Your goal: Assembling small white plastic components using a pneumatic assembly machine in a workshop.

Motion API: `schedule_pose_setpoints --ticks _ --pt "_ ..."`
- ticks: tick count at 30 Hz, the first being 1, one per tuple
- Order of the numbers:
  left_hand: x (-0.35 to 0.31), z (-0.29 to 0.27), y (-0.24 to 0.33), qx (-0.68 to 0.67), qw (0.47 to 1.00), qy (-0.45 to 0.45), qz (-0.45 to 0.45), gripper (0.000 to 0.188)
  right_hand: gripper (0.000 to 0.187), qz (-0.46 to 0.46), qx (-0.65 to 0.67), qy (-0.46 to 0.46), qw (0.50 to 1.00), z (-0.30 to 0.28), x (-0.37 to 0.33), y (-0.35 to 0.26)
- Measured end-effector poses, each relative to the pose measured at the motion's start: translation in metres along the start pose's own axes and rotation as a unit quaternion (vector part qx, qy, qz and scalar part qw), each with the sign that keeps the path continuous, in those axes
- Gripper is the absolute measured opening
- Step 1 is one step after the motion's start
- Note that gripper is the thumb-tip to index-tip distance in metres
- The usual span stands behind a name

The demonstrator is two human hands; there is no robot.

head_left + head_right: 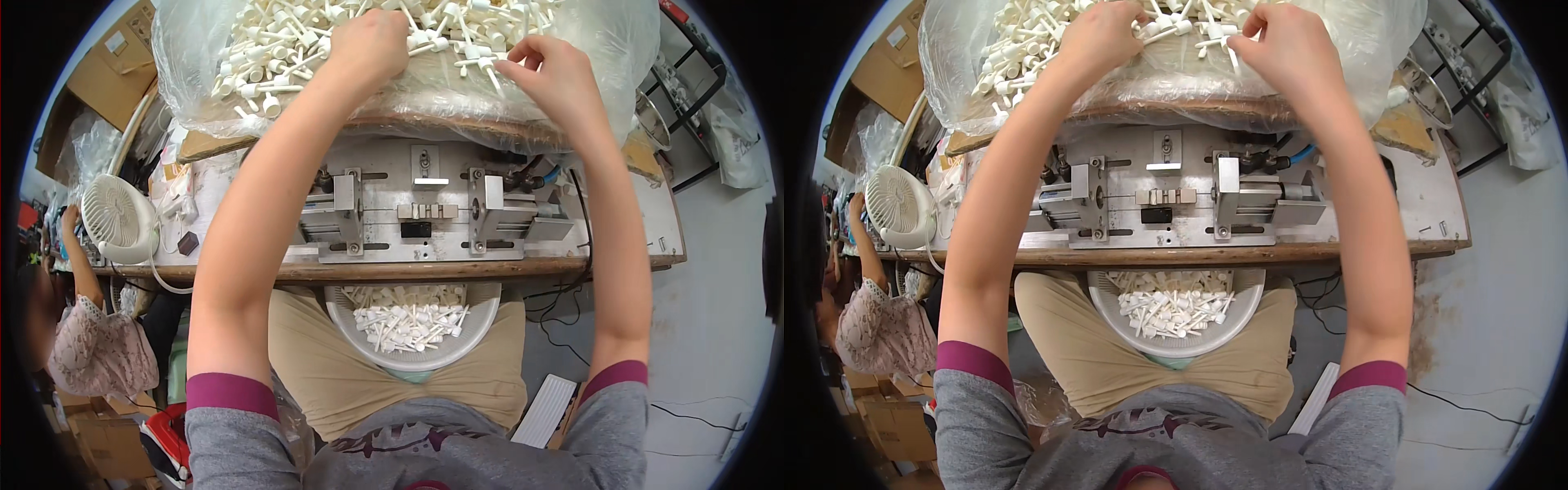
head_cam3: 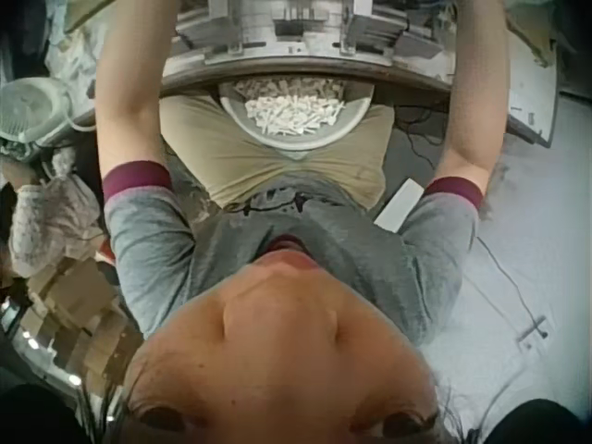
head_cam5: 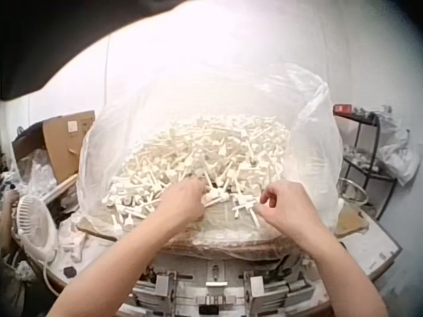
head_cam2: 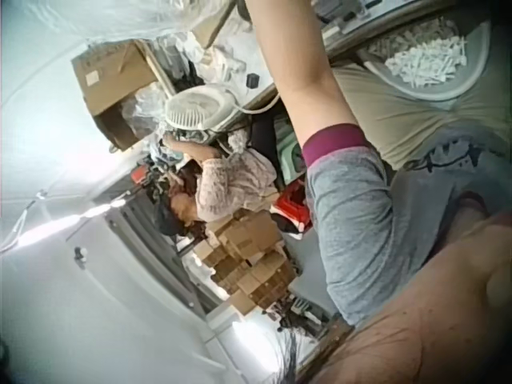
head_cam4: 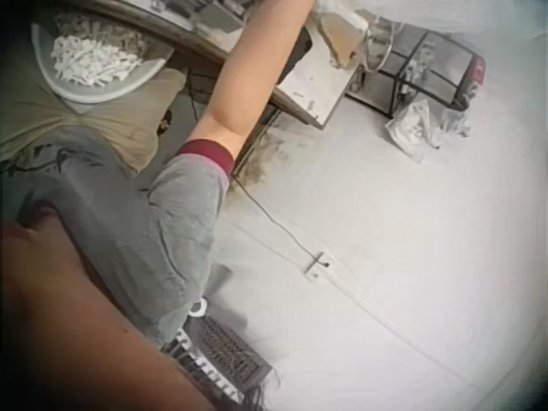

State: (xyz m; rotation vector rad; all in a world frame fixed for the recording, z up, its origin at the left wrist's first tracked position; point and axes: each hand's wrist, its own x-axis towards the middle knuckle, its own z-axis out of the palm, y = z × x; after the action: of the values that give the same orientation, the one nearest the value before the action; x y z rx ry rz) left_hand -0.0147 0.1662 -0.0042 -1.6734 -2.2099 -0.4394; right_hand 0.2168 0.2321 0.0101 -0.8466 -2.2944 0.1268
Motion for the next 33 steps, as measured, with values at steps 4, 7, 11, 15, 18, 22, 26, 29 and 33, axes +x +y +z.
schedule_pose_setpoints --ticks 4,7,11,15,18,22,26,29,33 --pt "-0.004 -0.012 -0.017 -0.098 0.994 -0.057 -0.005 0.027 0.032 0.078 0.009 -0.157 0.984 0.029 0.029 0.023" --pt "-0.017 -0.026 -0.021 -0.165 0.986 -0.018 -0.011 0.026 0.028 0.060 0.031 -0.165 0.984 0.028 0.025 0.014" --pt "-0.066 -0.075 0.002 -0.194 0.970 0.119 0.081 0.019 0.020 -0.056 0.068 -0.038 0.995 0.019 0.010 0.012" --pt "-0.127 -0.069 0.015 -0.212 0.926 0.223 0.217 0.027 0.030 -0.124 0.129 0.027 0.983 0.011 -0.013 -0.016" --pt "-0.179 -0.071 0.036 -0.281 0.923 0.108 0.240 0.035 0.029 -0.125 0.172 0.000 0.977 0.009 -0.029 -0.017" --pt "-0.239 -0.046 0.048 -0.255 0.945 0.037 0.201 0.034 0.025 -0.060 0.222 0.041 0.972 0.011 -0.045 -0.034" --pt "-0.256 -0.025 0.049 -0.210 0.966 0.014 0.152 0.029 0.020 -0.045 0.270 0.031 0.961 0.012 -0.051 -0.029" --pt "-0.256 -0.021 0.050 -0.177 0.974 -0.004 0.144 0.026 0.017 -0.112 0.170 0.092 0.975 0.014 -0.052 -0.029" --pt "-0.246 -0.021 0.053 -0.100 0.981 -0.035 0.162 0.024 0.016 -0.127 0.107 0.106 0.980 0.015 -0.056 -0.036"
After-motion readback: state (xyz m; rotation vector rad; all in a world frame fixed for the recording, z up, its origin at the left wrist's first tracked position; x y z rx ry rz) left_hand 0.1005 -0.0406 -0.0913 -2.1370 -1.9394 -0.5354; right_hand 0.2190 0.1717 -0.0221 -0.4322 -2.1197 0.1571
